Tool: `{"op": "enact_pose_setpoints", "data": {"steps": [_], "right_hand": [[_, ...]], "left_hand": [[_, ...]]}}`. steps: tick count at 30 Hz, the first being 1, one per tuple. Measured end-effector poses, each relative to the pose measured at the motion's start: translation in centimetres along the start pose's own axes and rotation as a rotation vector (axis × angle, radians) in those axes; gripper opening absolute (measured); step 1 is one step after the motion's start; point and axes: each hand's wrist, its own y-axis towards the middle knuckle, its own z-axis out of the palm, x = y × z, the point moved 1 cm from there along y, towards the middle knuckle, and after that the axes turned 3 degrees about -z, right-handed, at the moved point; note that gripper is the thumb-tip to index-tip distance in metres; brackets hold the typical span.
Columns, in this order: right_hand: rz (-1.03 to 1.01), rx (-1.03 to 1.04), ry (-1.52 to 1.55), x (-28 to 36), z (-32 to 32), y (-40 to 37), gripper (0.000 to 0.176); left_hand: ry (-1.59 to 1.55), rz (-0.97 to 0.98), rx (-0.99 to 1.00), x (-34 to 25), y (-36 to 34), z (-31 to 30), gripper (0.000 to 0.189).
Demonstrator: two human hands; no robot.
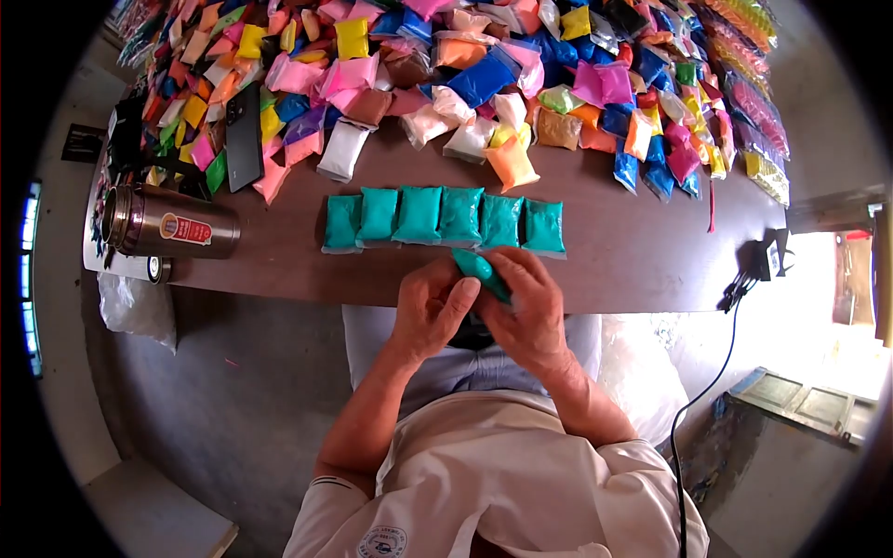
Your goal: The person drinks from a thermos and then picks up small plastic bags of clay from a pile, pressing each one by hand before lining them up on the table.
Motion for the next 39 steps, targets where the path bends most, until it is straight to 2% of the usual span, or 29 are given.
{"op": "enact_pose_setpoints", "data": {"steps": [1, 4, 5, 6, 8, 13, 15, 19, 22, 24, 25, 28, 29, 30, 32, 36, 38, 39], "right_hand": [[0.000, 0.000, 0.000, -0.1, -0.1, 0.0, 0.036], [0.000, 0.165, 0.402, -0.7, -0.7, -0.3, 0.037], [0.214, 0.186, 0.613, -0.6, -0.9, -0.4, 0.036], [0.213, 0.182, 0.613, -0.6, -0.7, -0.5, 0.036], [0.460, 0.119, 0.853, -0.9, -0.3, -0.7, 0.038], [0.455, 0.126, 0.594, -0.5, 0.2, 0.0, 0.040], [0.501, 0.055, 0.799, -0.8, 0.8, 0.0, 0.042], [0.434, -0.077, 0.876, -0.5, 1.5, 0.1, 0.042], [0.437, -0.112, 0.751, 0.2, 1.8, 0.1, 0.041], [0.346, -0.186, 0.465, 0.0, 2.1, -0.4, 0.038], [0.306, -0.179, 0.330, -0.1, 2.0, -0.9, 0.032], [0.285, -0.060, 0.303, 0.5, 1.3, -1.0, 0.027], [0.435, -0.049, 0.508, 0.3, 1.5, -1.0, 0.027], [0.429, -0.048, 0.511, 0.3, 1.4, -0.9, 0.027], [0.442, 0.014, 0.663, 1.0, 1.1, -0.6, 0.030], [0.397, 0.078, 0.530, 0.3, 0.9, -0.8, 0.034], [0.389, 0.090, 0.535, -0.1, 0.7, -0.8, 0.033], [0.415, 0.071, 0.588, -0.1, 0.6, -1.0, 0.031]], "left_hand": [[0.000, 0.000, 0.000, 0.2, -0.1, 0.0, 0.032], [-0.105, 0.009, -0.035, 0.6, -0.3, -0.4, 0.034], [-0.143, 0.001, 0.020, 0.1, -0.1, -0.5, 0.035], [-0.181, -0.007, 0.078, -0.3, 0.0, -0.6, 0.037], [-0.136, 0.005, 0.065, 0.0, 0.2, -0.4, 0.039], [-0.012, -0.054, 0.079, -0.2, 0.1, -1.0, 0.046], [0.076, -0.019, 0.055, 0.0, 0.1, -1.1, 0.048], [0.131, 0.034, 0.013, 0.1, 0.3, -0.6, 0.047], [0.096, 0.106, -0.075, 0.2, 0.2, -0.4, 0.046], [0.177, 0.129, -0.143, 0.2, 0.1, -0.3, 0.044], [0.150, 0.083, -0.091, 0.6, 0.0, -0.8, 0.042], [0.107, 0.156, -0.159, 0.7, 0.0, -0.1, 0.042], [0.006, 0.110, -0.143, 0.5, -0.1, -0.2, 0.037], [0.010, 0.115, -0.145, 0.7, 0.1, -0.5, 0.037], [0.141, 0.146, -0.031, 1.2, 0.2, -0.9, 0.033], [0.169, 0.146, -0.121, 0.3, 0.4, -0.3, 0.031], [0.241, 0.233, -0.143, 1.2, 0.4, -0.4, 0.029], [0.270, 0.163, -0.123, 1.1, 0.2, -0.6, 0.029]]}}
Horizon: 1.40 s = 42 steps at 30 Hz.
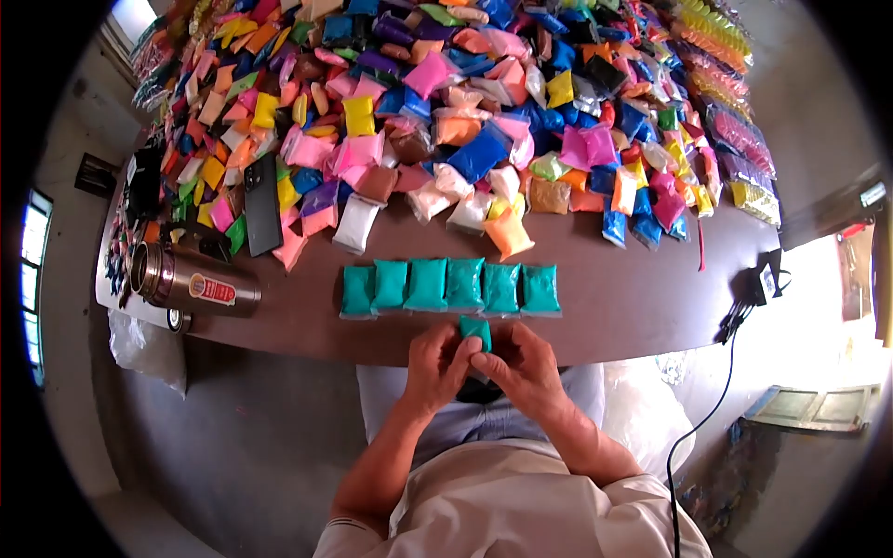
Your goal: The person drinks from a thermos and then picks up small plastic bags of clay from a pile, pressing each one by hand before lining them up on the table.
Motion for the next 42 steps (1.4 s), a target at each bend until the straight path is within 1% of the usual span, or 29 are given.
{"op": "enact_pose_setpoints", "data": {"steps": [1, 2, 3, 5, 7, 9, 10, 12, 13, 15, 16, 18, 20, 21, 23, 24, 27, 29, 31, 35, 37, 38, 40, 41, 42], "right_hand": [[0.018, -0.013, 0.057, -0.1, -0.1, -0.1, 0.030], [0.048, -0.012, 0.073, -0.4, -0.5, -0.4, 0.025], [0.039, -0.016, 0.069, -0.9, -0.8, -0.6, 0.025], [0.096, -0.095, 0.252, -1.5, -1.1, -0.6, 0.022], [0.059, -0.091, 0.237, -0.5, -1.2, -0.7, 0.021], [0.050, -0.118, 0.343, 0.7, -0.6, -0.6, 0.022], [0.043, -0.125, 0.342, 0.7, -0.8, -0.6, 0.022], [0.050, -0.004, 0.115, 0.6, -1.0, -1.0, 0.022], [0.051, -0.013, 0.115, 0.3, -1.2, -1.1, 0.022], [-0.048, -0.156, -0.090, -0.1, -2.0, -1.2, 0.023], [-0.042, -0.163, -0.093, 0.0, -2.5, -1.2, 0.023], [-0.136, -0.398, 0.093, 1.3, -4.4, -0.6, 0.022], [-0.225, -0.489, -0.221, 0.0, -8.2, -0.2, 0.024], [-0.219, -0.493, -0.228, 0.4, -9.5, 0.0, 0.024], [-0.122, -0.504, -0.613, 1.2, -11.1, 0.4, 0.027], [-0.012, -0.476, -0.565, 1.3, -11.3, 0.6, 0.029], [-0.043, -0.449, -0.512, 1.0, -11.1, 1.5, 0.028], [-0.014, -0.461, -0.523, 0.9, -11.1, 2.0, 0.030], [0.056, -0.483, -0.558, 1.0, -10.9, 2.5, 0.034], [0.039, -0.484, -0.661, 0.6, -10.3, 2.7, 0.034], [-0.177, -0.602, -1.093, 0.8, -9.9, 2.7, 0.029], [-0.185, -0.579, -1.082, 0.8, -9.7, 2.8, 0.029], [-0.389, -0.590, -1.054, 1.4, -9.2, 2.6, 0.025], [-0.395, -0.570, -1.042, 1.9, -8.4, 2.5, 0.025], [-0.381, -0.413, -0.938, 2.6, -7.3, 2.4, 0.024]], "left_hand": [[0.031, -0.064, 0.032, -0.1, -0.1, -0.1, 0.028], [0.024, -0.061, 0.051, -0.3, -0.1, -0.2, 0.028], [0.021, -0.051, 0.054, -0.5, 0.0, -0.1, 0.028], [-0.108, -0.057, 0.067, -0.8, 0.0, 0.0, 0.025], [-0.129, -0.044, 0.070, -0.6, -0.1, 0.1, 0.022], [-0.176, -0.121, 0.100, -0.7, -0.2, 0.0, 0.021], [-0.177, -0.116, 0.108, -0.6, -0.1, 0.0, 0.021], [0.015, 0.026, 0.104, -0.5, 0.1, -0.2, 0.021], [0.011, 0.026, 0.112, -0.4, 0.0, 0.0, 0.021], [0.018, -0.064, 0.068, -0.3, -0.1, 0.5, 0.020], [0.012, -0.068, 0.075, -0.4, 0.0, 0.6, 0.020], [0.129, 0.086, 0.038, -1.1, 0.4, 0.7, 0.019], [0.130, 0.077, 0.038, -1.2, 0.4, 0.9, 0.020], [0.143, 0.088, 0.028, -1.2, 0.5, 1.0, 0.020], [0.153, 0.100, 0.021, -0.9, 0.4, 1.1, 0.021], [0.158, 0.092, 0.017, -1.0, 0.4, 1.2, 0.020], [0.148, 0.073, 0.012, -1.0, 0.4, 1.3, 0.020], [0.162, 0.080, 0.022, -0.8, 0.4, 1.2, 0.020], [0.164, 0.072, 0.015, -1.0, 0.3, 1.2, 0.020], [0.163, 0.058, 0.003, -1.3, 0.5, 1.3, 0.020], [0.173, 0.065, -0.002, -1.3, 0.6, 1.3, 0.020], [0.179, 0.077, 0.001, -1.3, 0.5, 1.2, 0.020], [0.171, 0.074, -0.003, -0.9, 0.4, 1.1, 0.018], [0.146, 0.077, 0.013, -0.7, 0.3, 1.2, 0.017], [0.153, 0.083, 0.004, -0.7, 0.3, 1.2, 0.015]]}}
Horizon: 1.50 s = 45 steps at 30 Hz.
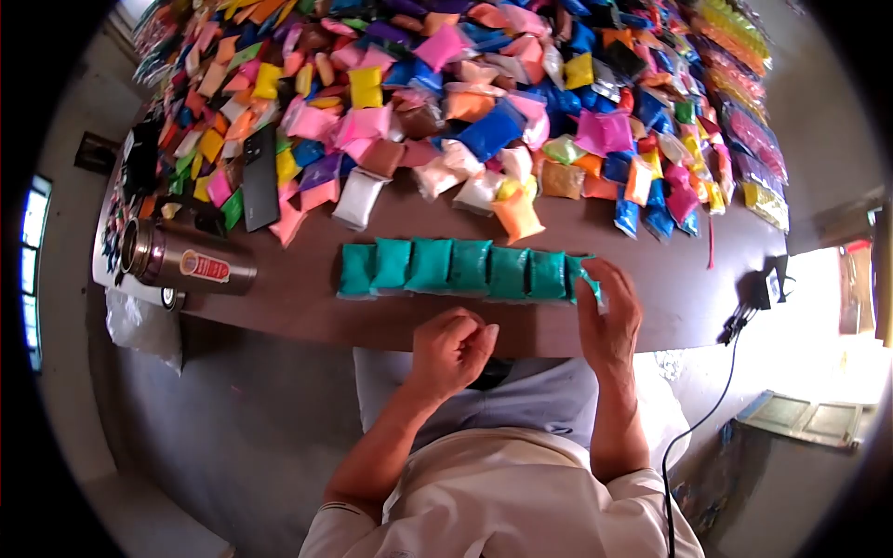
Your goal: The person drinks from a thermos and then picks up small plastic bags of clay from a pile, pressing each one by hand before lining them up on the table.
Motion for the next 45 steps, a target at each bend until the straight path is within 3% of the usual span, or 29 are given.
{"op": "enact_pose_setpoints", "data": {"steps": [2, 6, 8, 13, 15, 17, 19, 24, 27, 32, 35, 37, 41, 45], "right_hand": [[-0.100, 0.241, 0.212, 2.6, 0.4, 0.3, 0.025], [-0.451, 0.492, 0.265, 8.9, 3.2, 1.3, 0.038], [-0.504, 0.561, 0.238, 11.2, 4.8, 1.3, 0.043], [-0.549, 0.597, 0.100, 13.7, 8.8, 0.3, 0.056], [-0.461, 0.667, 0.055, 13.9, 10.0, 0.3, 0.060], [-0.473, 0.649, 0.050, 14.0, 11.4, 0.3, 0.061], [-0.482, 0.629, 0.045, 14.1, 11.9, 0.3, 0.061], [-0.405, 0.422, 0.032, 13.2, 9.8, 1.3, 0.059], [-0.236, 0.487, 0.006, 10.9, 7.8, 1.0, 0.060], [-0.330, 0.431, 0.004, 11.0, 9.4, -0.8, 0.063], [-0.267, 0.442, 0.086, 11.3, 9.4, -0.5, 0.064], [-0.226, 0.490, 0.145, 11.0, 8.2, 0.0, 0.059], [-0.241, 0.375, 0.133, 8.6, 4.5, -0.5, 0.049], [-0.126, 0.280, -0.095, 4.3, 2.4, -1.8, 0.048]], "left_hand": [[0.063, 0.016, -0.012, 0.1, 0.0, 0.1, 0.017], [-0.006, 0.082, -0.062, 0.9, -0.7, 0.4, 0.016], [-0.090, 0.093, -0.109, 0.8, -1.0, 0.5, 0.018], [0.635, 0.135, 0.077, -1.2, -0.5, 0.0, 0.019], [0.734, 0.193, 0.084, -0.8, -0.5, -0.1, 0.021], [0.833, 0.254, 0.090, 0.0, -0.6, 0.1, 0.023], [0.526, 0.222, 0.018, 0.9, -0.9, 0.5, 0.024], [0.498, 0.137, 0.068, 1.1, -1.2, 0.6, 0.019], [0.385, 0.118, 0.065, 0.8, -1.0, 0.2, 0.017], [0.309, 0.098, 0.070, 0.7, -0.7, 0.5, 0.013], [0.267, 0.073, 0.080, 0.7, -0.5, 0.6, 0.012], [0.225, 0.050, 0.090, 0.5, -0.5, 0.6, 0.011], [0.105, -0.065, 0.120, 0.2, -1.1, 0.1, 0.010], [0.162, 0.129, 0.023, 0.9, -0.5, 0.5, 0.014]]}}
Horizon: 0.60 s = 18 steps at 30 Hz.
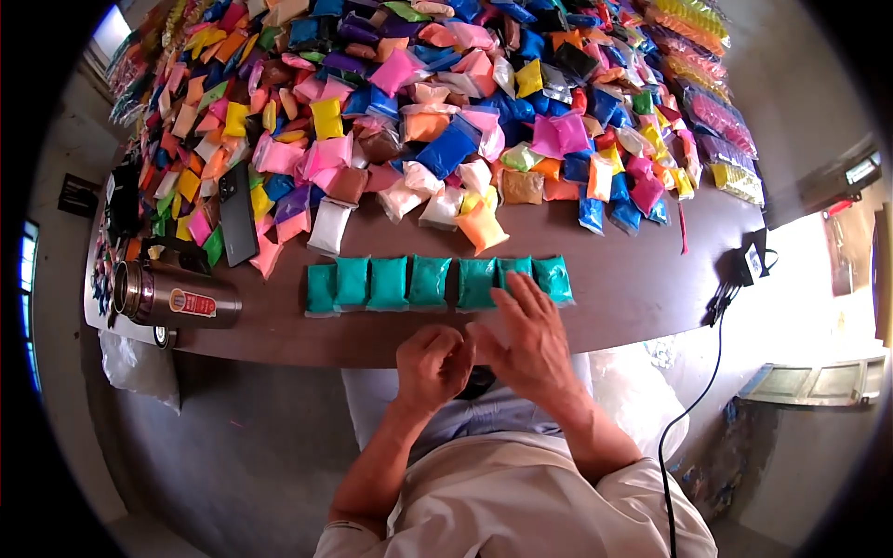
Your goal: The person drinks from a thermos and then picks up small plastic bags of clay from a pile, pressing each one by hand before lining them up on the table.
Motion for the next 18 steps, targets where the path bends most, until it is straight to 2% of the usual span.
{"op": "enact_pose_setpoints", "data": {"steps": [3, 6, 10, 12, 13, 14, 15, 18], "right_hand": [[0.009, 0.019, 0.013, -0.3, 0.1, -0.5, 0.050], [-0.016, 0.019, 0.048, 0.4, 1.0, -0.3, 0.053], [-0.026, -0.022, 0.082, 1.1, 1.2, 0.3, 0.050], [-0.023, -0.016, 0.294, 0.7, 0.5, 0.4, 0.044], [-0.067, -0.112, 0.208, 0.5, -0.4, 0.5, 0.039], [-0.084, -0.119, 0.208, 0.0, -1.0, 0.5, 0.039], [-0.040, -0.186, 0.117, -0.7, -1.7, 0.4, 0.037], [0.054, -0.301, -0.039, -3.6, -2.8, -0.3, 0.034]], "left_hand": [[-0.016, -0.016, -0.056, -0.6, 0.4, 0.2, 0.014], [0.030, 0.097, -0.068, -1.0, 0.7, 0.0, 0.014], [0.086, 0.048, -0.025, -1.1, 0.4, -0.1, 0.015], [0.111, 0.054, -0.018, -1.2, 0.5, -0.1, 0.016], [0.104, 0.048, -0.050, -1.0, 0.4, 0.1, 0.016], [0.096, 0.035, -0.080, -1.0, 0.3, 0.3, 0.017], [0.048, -0.013, -0.102, -1.3, 0.3, 0.4, 0.021], [0.071, 0.034, -0.107, -1.6, 0.5, 0.2, 0.023]]}}
